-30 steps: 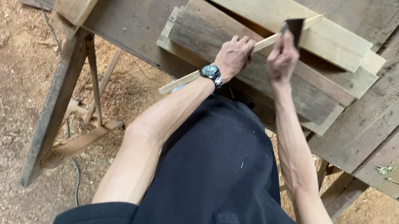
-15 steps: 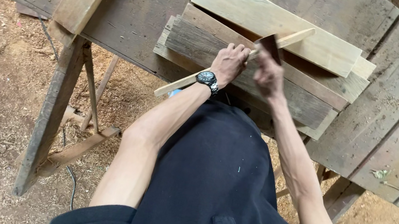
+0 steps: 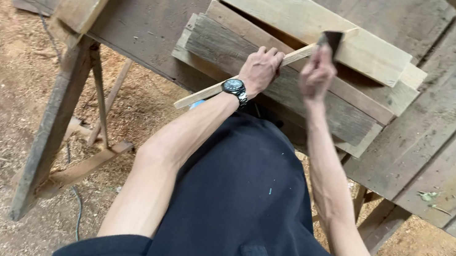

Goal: The person sands the surface and edges of several thin wooden planks by hand with a piece of sandpaper on a wooden workbench.

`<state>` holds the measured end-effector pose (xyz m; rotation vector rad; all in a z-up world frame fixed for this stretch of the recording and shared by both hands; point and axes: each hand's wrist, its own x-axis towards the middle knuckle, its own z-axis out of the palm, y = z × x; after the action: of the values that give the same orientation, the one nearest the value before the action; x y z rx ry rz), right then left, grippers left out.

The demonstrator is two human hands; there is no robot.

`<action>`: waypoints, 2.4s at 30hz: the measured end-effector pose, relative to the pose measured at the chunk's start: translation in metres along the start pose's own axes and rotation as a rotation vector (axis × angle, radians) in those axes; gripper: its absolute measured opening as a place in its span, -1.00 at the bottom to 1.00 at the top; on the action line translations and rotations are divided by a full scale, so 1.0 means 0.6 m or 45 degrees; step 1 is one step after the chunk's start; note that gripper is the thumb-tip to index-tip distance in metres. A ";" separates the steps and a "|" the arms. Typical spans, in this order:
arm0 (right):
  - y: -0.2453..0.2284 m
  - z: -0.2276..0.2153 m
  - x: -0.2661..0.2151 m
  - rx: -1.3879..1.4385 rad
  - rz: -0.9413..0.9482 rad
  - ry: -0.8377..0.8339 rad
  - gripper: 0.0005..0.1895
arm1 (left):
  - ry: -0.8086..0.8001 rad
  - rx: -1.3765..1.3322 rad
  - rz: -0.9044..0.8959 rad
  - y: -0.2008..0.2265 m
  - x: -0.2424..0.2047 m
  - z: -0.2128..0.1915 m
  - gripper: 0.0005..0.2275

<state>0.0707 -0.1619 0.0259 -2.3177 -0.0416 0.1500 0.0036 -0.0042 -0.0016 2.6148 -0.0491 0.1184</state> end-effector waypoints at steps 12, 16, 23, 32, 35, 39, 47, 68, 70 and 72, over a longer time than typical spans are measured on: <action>-0.019 -0.005 -0.053 0.154 -0.730 -0.042 -0.65 | -0.005 0.030 0.016 0.005 -0.001 0.000 -0.79; -0.017 -0.042 -0.032 0.114 -0.863 -0.117 -0.69 | 0.047 -0.002 0.059 -0.003 0.005 -0.007 -0.75; 0.032 -0.011 -0.036 0.084 -0.613 -0.165 -0.67 | 0.072 -0.061 0.066 0.009 0.006 -0.013 -0.79; -0.004 -0.014 -0.052 0.173 -0.603 -0.098 -0.69 | 0.070 -0.052 0.058 0.003 0.004 0.007 -0.83; 0.001 -0.039 -0.038 0.156 -0.907 -0.152 -0.61 | 0.054 -0.017 0.075 0.003 0.001 0.006 -0.84; -0.013 -0.049 0.026 0.093 0.174 -0.100 -0.76 | 0.036 0.075 0.052 0.001 0.002 0.004 -0.90; 0.020 -0.040 0.014 0.082 -0.427 -0.156 -0.78 | 0.037 0.066 0.068 -0.004 0.009 -0.014 -0.86; 0.067 -0.101 0.021 1.019 0.213 0.132 -0.81 | -0.058 -0.047 -0.094 0.007 0.022 -0.023 -0.81; 0.095 -0.117 0.021 1.333 0.402 0.122 -0.79 | -0.107 -0.086 -0.116 -0.005 0.030 -0.026 -0.79; 0.137 -0.128 0.013 1.570 0.461 0.059 -0.78 | -0.148 -0.136 -0.142 -0.014 0.038 -0.028 -0.82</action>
<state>0.0866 -0.2732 0.0174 -1.0755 0.3897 0.2210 0.0255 0.0112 0.0108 2.5089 0.0489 -0.0734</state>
